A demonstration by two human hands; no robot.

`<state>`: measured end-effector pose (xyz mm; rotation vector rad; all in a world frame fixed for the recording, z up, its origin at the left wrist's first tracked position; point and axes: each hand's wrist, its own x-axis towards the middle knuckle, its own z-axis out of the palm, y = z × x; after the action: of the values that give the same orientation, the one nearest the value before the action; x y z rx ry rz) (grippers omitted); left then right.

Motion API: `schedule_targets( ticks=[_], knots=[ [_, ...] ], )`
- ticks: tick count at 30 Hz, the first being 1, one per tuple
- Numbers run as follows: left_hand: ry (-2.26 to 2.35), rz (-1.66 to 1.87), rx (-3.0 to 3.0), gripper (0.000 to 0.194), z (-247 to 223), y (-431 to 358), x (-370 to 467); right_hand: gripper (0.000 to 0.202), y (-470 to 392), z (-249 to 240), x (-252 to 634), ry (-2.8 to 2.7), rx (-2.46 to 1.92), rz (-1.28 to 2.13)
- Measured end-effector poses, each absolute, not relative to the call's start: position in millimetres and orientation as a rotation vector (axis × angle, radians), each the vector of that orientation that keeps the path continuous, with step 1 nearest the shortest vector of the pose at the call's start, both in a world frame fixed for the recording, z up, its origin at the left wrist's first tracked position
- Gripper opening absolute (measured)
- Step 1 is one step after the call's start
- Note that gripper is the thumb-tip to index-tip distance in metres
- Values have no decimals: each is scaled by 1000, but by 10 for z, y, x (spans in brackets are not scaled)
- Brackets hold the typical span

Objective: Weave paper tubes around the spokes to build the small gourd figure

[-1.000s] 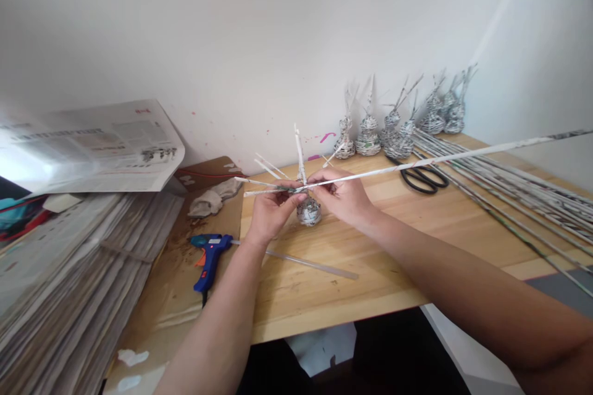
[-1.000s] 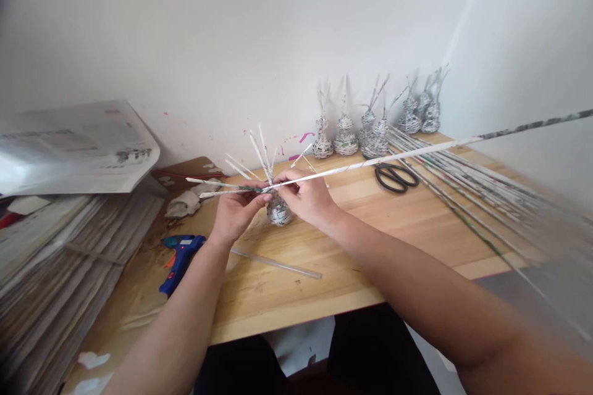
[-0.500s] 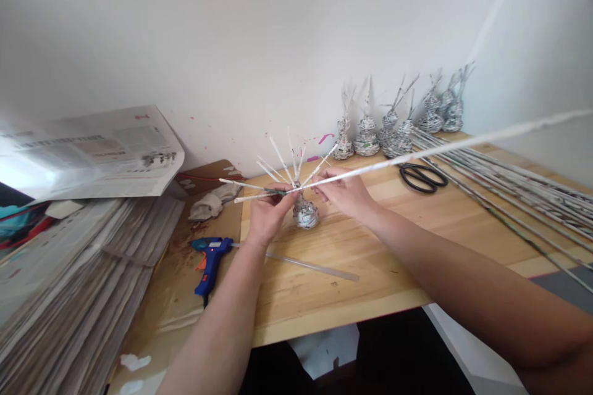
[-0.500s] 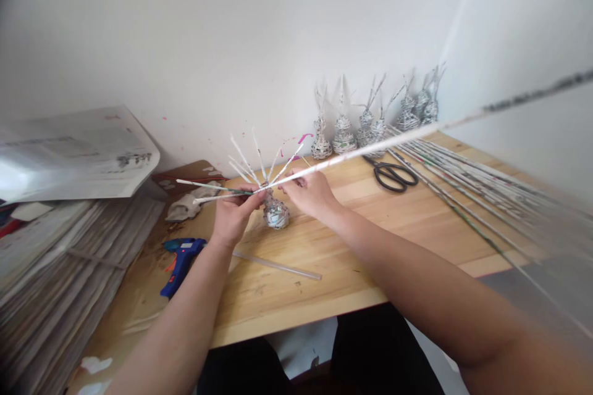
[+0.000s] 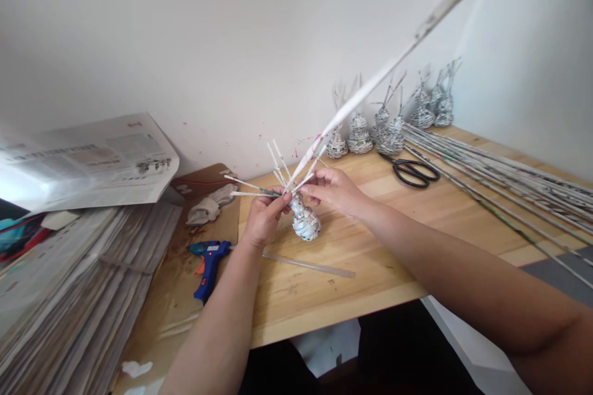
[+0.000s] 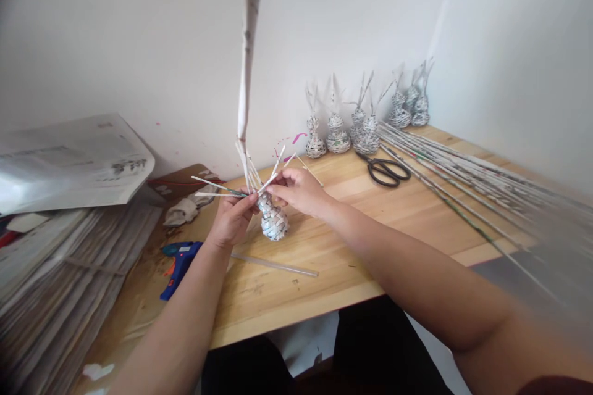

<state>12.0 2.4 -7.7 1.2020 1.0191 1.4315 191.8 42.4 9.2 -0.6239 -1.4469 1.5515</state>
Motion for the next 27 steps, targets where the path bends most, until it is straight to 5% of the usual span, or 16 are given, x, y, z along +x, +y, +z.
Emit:
schedule_targets(
  ticks=[20,27],
  knots=[
    [992,1379,1101,26,-89,15,130,8,424,54,1951,-1850,-681,828],
    [992,1363,1093,27,-88,17,122,9,429,50,1962,-1885,-596,899]
  ],
)
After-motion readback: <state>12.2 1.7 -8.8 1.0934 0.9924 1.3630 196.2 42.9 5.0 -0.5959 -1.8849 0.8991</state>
